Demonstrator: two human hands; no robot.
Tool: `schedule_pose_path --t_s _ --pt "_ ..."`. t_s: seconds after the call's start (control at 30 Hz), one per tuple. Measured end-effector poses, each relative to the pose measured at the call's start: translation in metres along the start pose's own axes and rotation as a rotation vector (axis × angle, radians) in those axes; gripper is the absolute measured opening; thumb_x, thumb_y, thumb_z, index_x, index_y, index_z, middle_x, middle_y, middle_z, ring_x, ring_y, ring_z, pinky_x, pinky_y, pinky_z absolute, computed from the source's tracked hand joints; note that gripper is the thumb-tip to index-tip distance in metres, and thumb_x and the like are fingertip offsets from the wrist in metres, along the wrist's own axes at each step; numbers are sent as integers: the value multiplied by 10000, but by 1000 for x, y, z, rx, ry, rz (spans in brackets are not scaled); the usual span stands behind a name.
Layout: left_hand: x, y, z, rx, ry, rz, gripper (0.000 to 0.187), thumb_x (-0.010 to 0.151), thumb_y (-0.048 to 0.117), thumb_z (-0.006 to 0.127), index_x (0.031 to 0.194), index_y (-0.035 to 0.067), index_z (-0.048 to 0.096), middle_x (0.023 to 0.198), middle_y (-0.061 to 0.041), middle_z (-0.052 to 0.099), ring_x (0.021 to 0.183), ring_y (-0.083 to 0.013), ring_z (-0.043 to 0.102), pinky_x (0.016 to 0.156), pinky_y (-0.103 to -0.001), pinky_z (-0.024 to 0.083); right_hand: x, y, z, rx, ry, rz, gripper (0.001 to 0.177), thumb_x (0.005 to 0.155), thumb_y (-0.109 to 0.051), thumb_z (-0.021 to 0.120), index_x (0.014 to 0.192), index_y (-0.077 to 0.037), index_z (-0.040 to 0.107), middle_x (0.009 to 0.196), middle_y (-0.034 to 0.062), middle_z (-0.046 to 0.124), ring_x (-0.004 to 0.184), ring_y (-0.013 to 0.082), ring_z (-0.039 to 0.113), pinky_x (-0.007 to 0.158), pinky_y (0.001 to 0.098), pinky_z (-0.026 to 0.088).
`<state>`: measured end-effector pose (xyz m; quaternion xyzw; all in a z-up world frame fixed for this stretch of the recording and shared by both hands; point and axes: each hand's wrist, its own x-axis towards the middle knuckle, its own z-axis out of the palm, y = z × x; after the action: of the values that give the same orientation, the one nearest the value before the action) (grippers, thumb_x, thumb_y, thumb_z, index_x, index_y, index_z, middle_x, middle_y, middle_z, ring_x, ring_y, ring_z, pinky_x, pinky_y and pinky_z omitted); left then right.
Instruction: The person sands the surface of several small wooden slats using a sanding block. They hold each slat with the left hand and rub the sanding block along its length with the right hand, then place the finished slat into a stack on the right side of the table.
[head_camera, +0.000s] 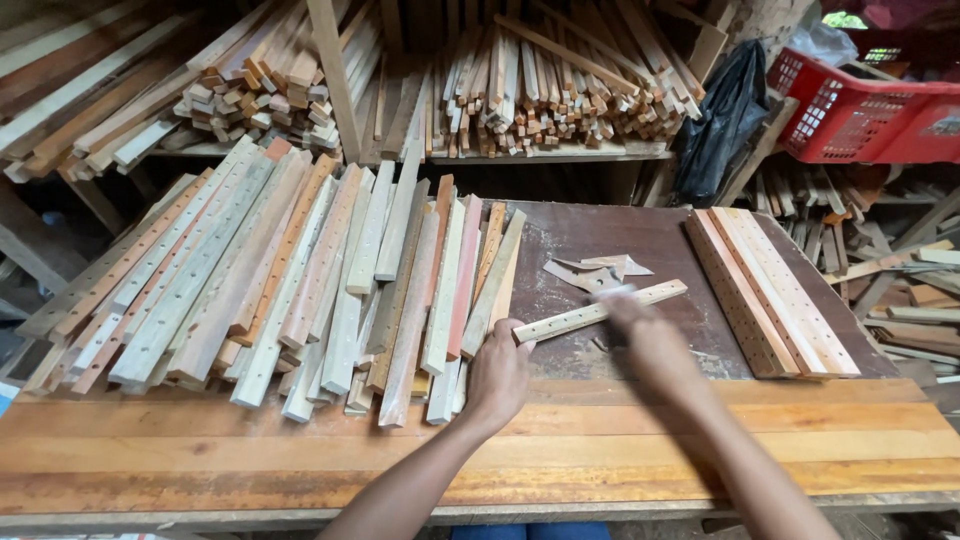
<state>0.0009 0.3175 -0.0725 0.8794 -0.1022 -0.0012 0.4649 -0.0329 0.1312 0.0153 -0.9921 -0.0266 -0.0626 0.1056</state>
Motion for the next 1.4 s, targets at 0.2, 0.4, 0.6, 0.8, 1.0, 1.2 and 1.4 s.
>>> schedule_pose_path --t_s 0.2,0.4,0.6,0.8,1.0,1.2,1.4 --pt "5 -3 2 -23 41 25 225 990 161 558 1191 68 522 1049 -262 675 1091 -472 656 915 -538 522 70 127 83 -208 73 282 367 938 -146 549 1254 -164 734 937 262 768 939 424 754 794 481 619" --pt "15 -25 22 90 43 -18 239 930 109 587 1161 131 532 995 -166 705 921 -425 671 752 -525 500 -35 -50 20 282 14 -266 480 981 19 467 1459 -24 464 1492 249 450 1383 413 428 1166 541 334" --pt "3 -10 6 -13 14 23 216 974 169 585 1165 85 530 1034 -228 683 1076 -449 667 913 -521 524 16 67 73 193 -15 -83 477 927 -26 535 1385 -142 602 1468 156 548 1314 386 534 1129 518 367" --pt "6 -9 7 -24 22 35 222 962 142 591 1160 64 527 1017 -262 675 1062 -478 661 905 -550 518 -4 -30 26 -57 -3 97 420 800 -105 662 1216 -126 714 1151 226 729 1059 439 706 899 526 594" --pt "8 -12 2 -92 24 -9 222 949 154 595 1152 84 537 1024 -239 689 1082 -438 671 903 -508 529 27 68 109 -53 16 -221 664 800 37 497 1438 -142 541 1453 139 569 1289 396 561 1044 478 489" --pt "14 -10 9 -160 56 -48 291 918 257 645 1156 116 554 1020 -211 710 1035 -385 706 880 -496 546 93 207 124 -149 -15 282 668 831 -14 479 1417 -307 615 1522 -7 559 1138 436 689 958 549 574" --pt "11 -13 14 -231 136 -38 284 875 195 722 1125 103 624 993 -188 734 938 -361 736 779 -424 579 45 121 55 -43 -51 411 681 866 -68 459 1498 -313 521 1374 206 644 1195 432 654 1008 525 552"
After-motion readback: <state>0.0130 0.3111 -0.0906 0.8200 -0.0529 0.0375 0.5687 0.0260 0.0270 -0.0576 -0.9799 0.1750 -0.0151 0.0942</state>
